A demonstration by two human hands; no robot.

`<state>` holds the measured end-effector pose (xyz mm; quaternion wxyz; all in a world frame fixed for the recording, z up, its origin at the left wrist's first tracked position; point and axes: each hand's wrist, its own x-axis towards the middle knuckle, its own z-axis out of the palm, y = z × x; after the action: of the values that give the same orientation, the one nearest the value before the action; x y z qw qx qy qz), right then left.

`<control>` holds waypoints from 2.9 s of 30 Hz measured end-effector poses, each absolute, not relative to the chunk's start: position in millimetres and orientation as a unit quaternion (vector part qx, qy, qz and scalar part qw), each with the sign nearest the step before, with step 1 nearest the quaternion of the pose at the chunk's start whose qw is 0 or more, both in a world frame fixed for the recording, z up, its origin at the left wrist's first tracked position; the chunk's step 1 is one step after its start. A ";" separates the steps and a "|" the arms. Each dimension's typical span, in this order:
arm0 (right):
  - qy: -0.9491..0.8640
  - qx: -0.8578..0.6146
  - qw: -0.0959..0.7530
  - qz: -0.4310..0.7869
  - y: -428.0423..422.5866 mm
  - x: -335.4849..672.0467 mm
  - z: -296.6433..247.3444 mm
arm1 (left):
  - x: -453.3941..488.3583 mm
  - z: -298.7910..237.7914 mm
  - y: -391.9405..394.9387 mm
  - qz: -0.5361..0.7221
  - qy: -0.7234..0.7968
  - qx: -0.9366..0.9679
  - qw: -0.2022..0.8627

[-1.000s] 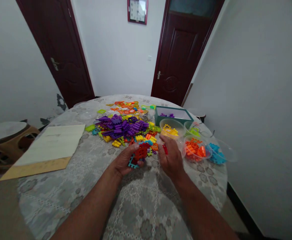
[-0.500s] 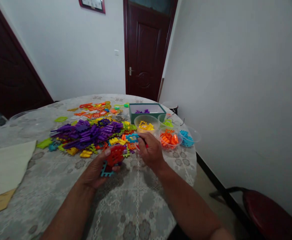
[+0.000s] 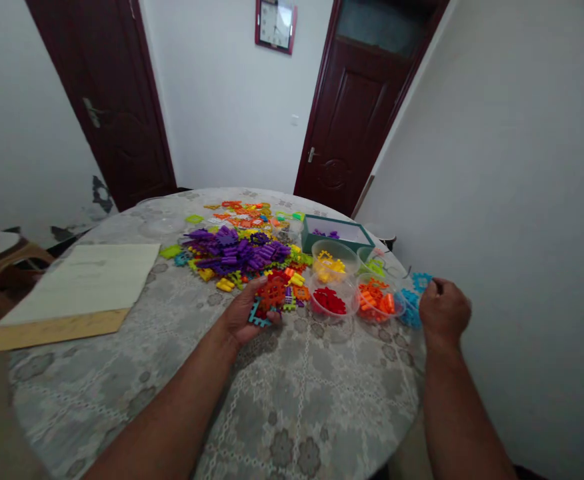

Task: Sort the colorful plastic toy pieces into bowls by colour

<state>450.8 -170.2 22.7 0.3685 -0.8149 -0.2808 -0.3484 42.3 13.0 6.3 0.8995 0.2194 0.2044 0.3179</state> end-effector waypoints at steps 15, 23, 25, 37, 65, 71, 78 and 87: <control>-0.651 -0.607 0.453 0.049 -93.1 234.8 60.5 | 42.8 8.8 9.6 0.273 0.237 0.267 0.894; -0.645 -0.579 0.497 0.035 -86.3 212.3 34.5 | 43.4 5.0 9.2 0.251 0.243 0.282 0.894; -0.613 -0.586 0.528 0.031 -87.6 217.5 31.0 | 43.9 7.9 7.6 0.244 0.243 0.283 0.895; -0.421 -0.611 0.652 0.155 -86.0 258.7 26.4 | 43.9 8.8 11.0 0.268 0.260 0.283 0.883; -0.608 -0.627 0.445 -0.197 -92.0 274.2 23.3 | 49.0 13.5 9.0 0.312 0.260 0.217 0.888; -0.713 -0.553 0.418 -0.106 -94.6 213.7 16.2 | 48.9 15.6 1.5 0.285 0.238 0.241 0.896; -0.649 -0.578 0.495 0.014 -94.2 209.3 14.4 | 50.1 18.2 -0.7 0.272 0.243 0.264 0.893; -0.535 -0.632 0.557 -0.066 -96.7 255.9 30.2 | 44.7 19.7 8.6 0.266 0.240 0.245 0.901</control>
<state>255.9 -96.7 30.2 0.5568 -0.6318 -0.5353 -0.0656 44.7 8.6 19.7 0.9009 0.2445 0.2401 0.2663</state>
